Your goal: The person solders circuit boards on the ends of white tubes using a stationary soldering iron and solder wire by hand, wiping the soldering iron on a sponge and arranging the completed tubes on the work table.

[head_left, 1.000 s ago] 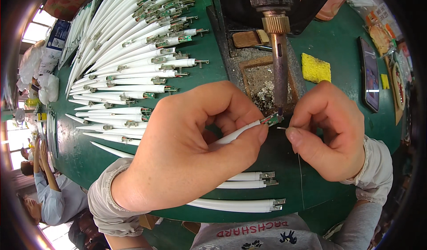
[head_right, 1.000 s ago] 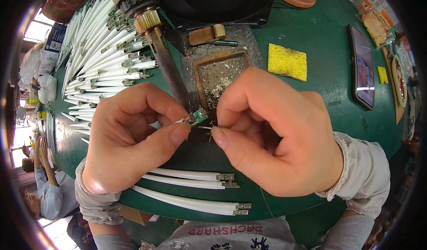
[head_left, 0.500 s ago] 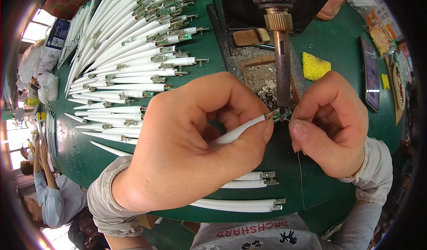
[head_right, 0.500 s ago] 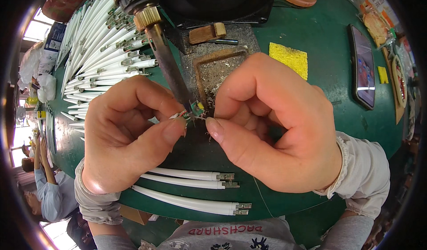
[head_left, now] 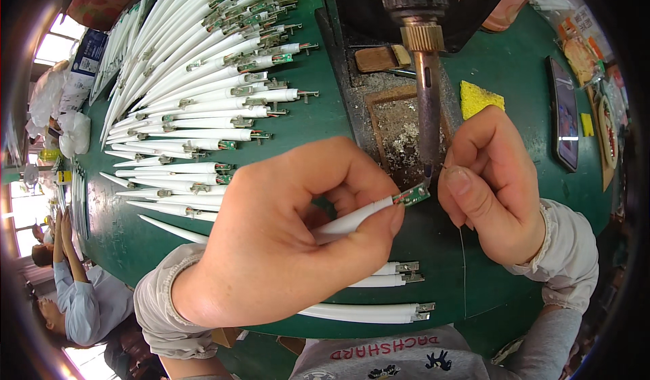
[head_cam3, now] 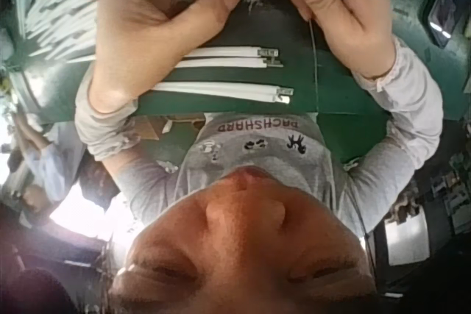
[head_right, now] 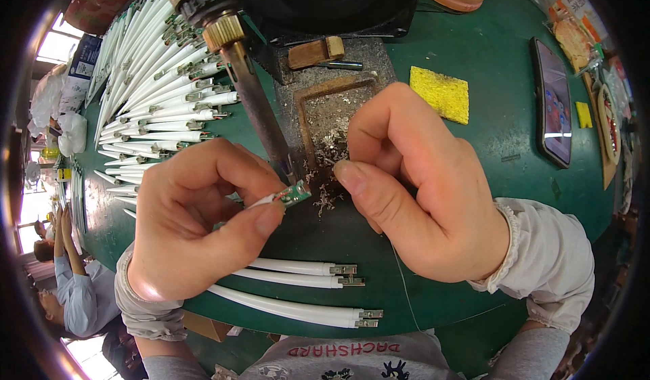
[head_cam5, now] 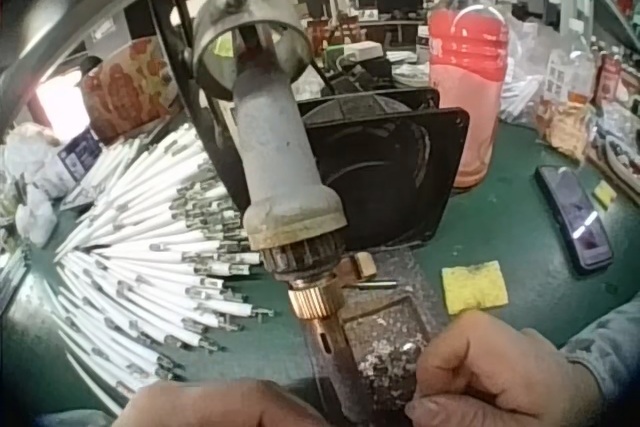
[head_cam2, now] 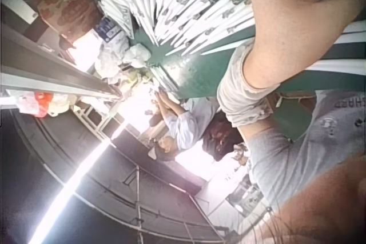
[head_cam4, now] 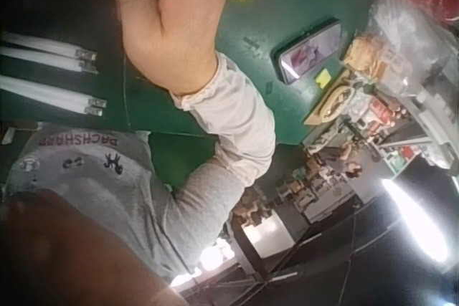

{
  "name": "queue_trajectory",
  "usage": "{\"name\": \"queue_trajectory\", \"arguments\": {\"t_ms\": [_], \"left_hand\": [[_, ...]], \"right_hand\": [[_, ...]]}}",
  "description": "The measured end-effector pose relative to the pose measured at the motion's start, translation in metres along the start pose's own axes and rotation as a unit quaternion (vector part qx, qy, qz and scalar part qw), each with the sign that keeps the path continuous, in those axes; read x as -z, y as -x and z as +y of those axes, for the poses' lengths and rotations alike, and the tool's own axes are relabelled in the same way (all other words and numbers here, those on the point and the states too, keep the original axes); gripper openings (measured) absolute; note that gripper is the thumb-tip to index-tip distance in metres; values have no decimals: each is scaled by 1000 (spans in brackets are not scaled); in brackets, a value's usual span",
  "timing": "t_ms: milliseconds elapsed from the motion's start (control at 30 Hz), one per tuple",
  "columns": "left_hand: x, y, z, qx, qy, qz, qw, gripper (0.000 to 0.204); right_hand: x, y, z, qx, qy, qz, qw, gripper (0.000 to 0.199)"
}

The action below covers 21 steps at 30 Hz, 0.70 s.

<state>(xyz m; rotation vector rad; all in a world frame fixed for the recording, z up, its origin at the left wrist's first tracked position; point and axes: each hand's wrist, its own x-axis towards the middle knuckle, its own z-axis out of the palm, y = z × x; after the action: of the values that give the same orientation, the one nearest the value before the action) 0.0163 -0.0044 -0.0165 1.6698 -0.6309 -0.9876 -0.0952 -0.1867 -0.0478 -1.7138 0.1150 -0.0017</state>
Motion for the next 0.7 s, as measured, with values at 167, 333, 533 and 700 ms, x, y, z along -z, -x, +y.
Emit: {"name": "queue_trajectory", "arguments": {"t_ms": [167,333,533,700], "left_hand": [[-2,7,-1,10,-43,-15,999,10],[-18,15,-21,-198,-172,-63,963,16],[-38,28,-31,-336,-419,-57,842,16],[9,23,-15,-291,-567,59,768,25]], "right_hand": [[-1,1,9,46,32,6,998,22],[0,2,11,57,63,-28,996,20],[-4,2,12,78,35,10,996,12],[-3,5,14,84,28,3,996,12]]}}
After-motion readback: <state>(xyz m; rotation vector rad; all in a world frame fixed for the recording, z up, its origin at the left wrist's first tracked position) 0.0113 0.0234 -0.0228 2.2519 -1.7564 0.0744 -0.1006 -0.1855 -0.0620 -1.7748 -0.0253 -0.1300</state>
